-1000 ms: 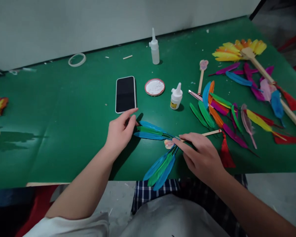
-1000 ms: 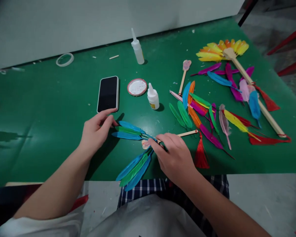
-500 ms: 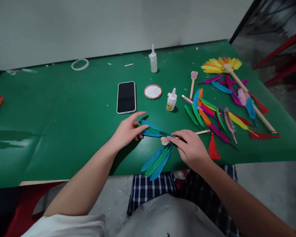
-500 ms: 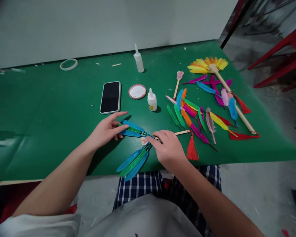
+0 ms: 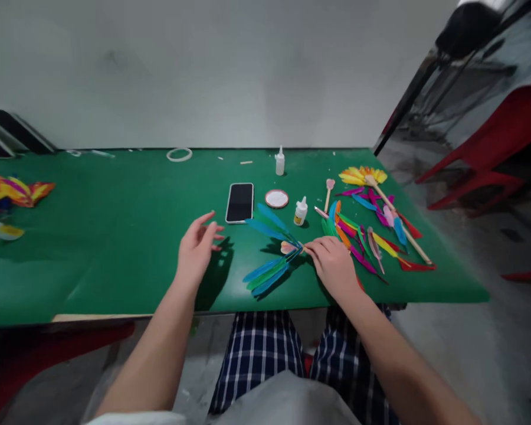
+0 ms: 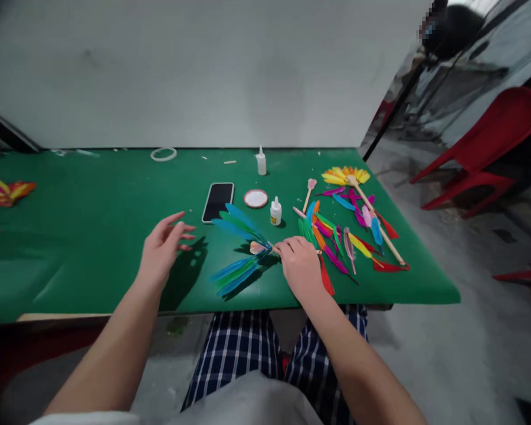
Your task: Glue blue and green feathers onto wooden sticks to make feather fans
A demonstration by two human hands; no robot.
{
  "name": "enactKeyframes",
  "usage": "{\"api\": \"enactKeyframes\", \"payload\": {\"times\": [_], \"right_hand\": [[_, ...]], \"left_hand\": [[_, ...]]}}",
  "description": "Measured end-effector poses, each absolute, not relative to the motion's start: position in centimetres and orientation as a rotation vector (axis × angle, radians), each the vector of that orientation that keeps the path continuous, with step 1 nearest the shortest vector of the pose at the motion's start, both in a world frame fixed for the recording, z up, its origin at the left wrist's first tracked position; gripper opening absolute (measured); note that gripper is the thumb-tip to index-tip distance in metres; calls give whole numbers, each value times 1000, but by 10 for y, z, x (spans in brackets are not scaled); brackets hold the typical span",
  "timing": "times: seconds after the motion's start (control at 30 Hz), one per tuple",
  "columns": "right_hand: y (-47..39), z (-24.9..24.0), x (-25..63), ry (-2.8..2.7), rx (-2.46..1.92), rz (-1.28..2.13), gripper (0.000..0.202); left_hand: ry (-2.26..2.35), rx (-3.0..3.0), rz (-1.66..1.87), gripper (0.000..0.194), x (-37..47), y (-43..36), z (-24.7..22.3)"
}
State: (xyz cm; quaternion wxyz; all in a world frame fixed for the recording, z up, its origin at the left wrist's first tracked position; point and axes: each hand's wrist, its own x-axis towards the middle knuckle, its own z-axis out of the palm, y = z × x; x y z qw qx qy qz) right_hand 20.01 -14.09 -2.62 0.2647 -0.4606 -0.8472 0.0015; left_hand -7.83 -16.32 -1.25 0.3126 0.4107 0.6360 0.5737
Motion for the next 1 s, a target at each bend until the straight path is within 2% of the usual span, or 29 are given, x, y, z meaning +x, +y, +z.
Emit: {"api": "enactKeyframes", "payload": {"times": [0.07, 0.13, 0.3, 0.43, 0.57, 0.73, 1.0], "right_hand": [[-135, -15, 193, -2125, -1219, 50, 19], [-129, -5, 184, -1958, -1166, 144, 17], [-118, 9, 159, -1615, -1128, 617, 15], [-127, 10, 156, -1446, -1175, 906, 20], [-140, 11, 176, -1453, -1198, 963, 22], [-137, 14, 201, -1258, -1200, 959, 29], [-131, 8, 199, -1121, -1077, 1091, 29]], "left_hand": [[1616, 802, 1821, 35, -80, -187, -12], [1451, 501, 1961, 29, -65, -201, -15], [967, 636, 1527, 39, 21, -177, -6], [801, 621, 1591, 33, 72, -145, 7], [861, 566, 1637, 29, 83, -144, 6], [932, 713, 1493, 28, 87, -156, -3], [963, 849, 1401, 28, 98, -158, -15]]}}
